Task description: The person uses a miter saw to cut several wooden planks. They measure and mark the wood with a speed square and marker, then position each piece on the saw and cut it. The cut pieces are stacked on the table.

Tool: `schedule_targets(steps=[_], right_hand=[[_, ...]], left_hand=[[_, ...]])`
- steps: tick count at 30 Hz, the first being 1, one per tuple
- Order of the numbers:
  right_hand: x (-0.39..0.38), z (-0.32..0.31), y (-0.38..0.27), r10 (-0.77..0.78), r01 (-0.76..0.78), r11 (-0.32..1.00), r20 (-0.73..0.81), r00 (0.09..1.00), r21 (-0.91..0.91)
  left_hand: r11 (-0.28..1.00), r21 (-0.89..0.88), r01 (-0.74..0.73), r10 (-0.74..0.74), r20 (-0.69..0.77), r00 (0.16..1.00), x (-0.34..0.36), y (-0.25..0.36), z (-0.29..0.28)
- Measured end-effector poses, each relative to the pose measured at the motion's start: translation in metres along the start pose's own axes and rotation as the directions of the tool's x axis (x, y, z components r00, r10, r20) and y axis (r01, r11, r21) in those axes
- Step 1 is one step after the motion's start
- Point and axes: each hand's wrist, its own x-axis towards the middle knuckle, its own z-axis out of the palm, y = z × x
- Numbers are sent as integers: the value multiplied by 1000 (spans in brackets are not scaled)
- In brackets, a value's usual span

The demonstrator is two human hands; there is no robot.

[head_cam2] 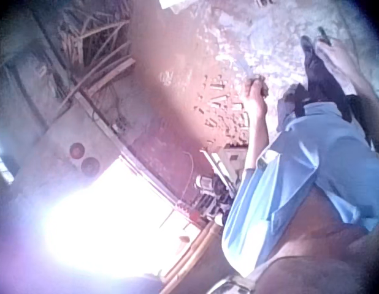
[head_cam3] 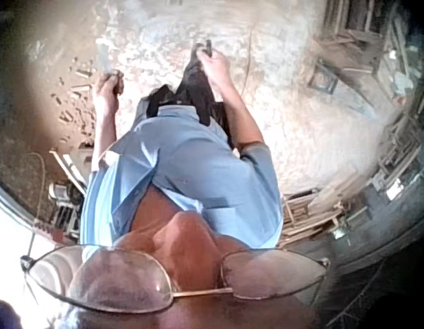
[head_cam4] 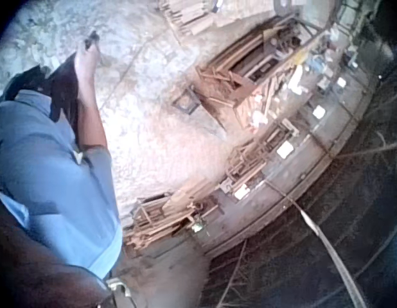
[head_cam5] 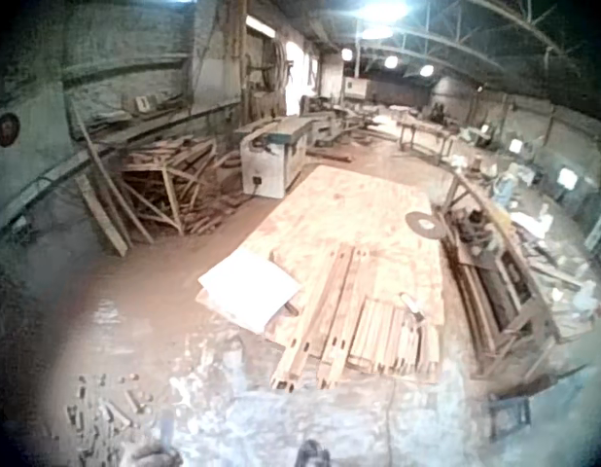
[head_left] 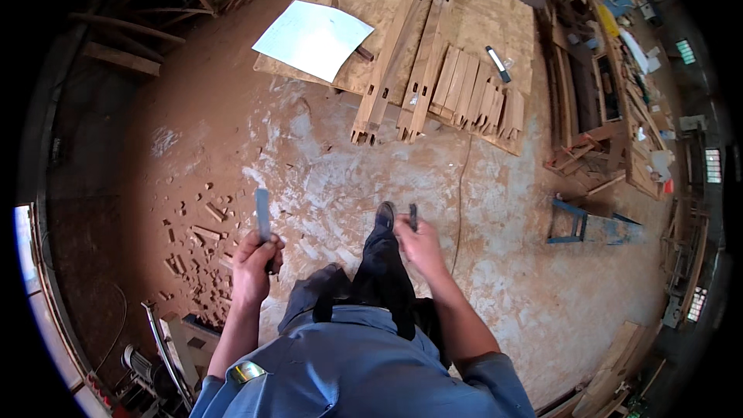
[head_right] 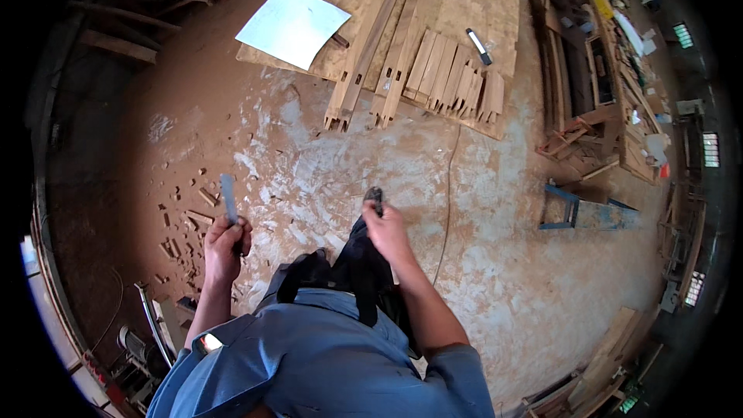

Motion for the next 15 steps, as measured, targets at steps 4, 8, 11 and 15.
schedule_targets(steps=[4, 8, 11, 15], right_hand=[[39, -54, -10, 178, -175, 970, -4, 984, 170], [69, -77, -21, 187, -180, 943, 1, 982, 280], [82, -69, -39, 217, -215, 945, 21, 976, 246], [105, -40, -43, 156, -171, 973, 105, 982, 153]], left_hand=[[990, 132, 43, -43, -2, 999, 28, 16, 58], [989, 128, 69, -66, -22, 998, 43, 21, 81], [990, 98, 100, -94, -66, 993, 46, 17, 83], [969, 122, 213, -208, -52, 977, 51, 6, 68]])
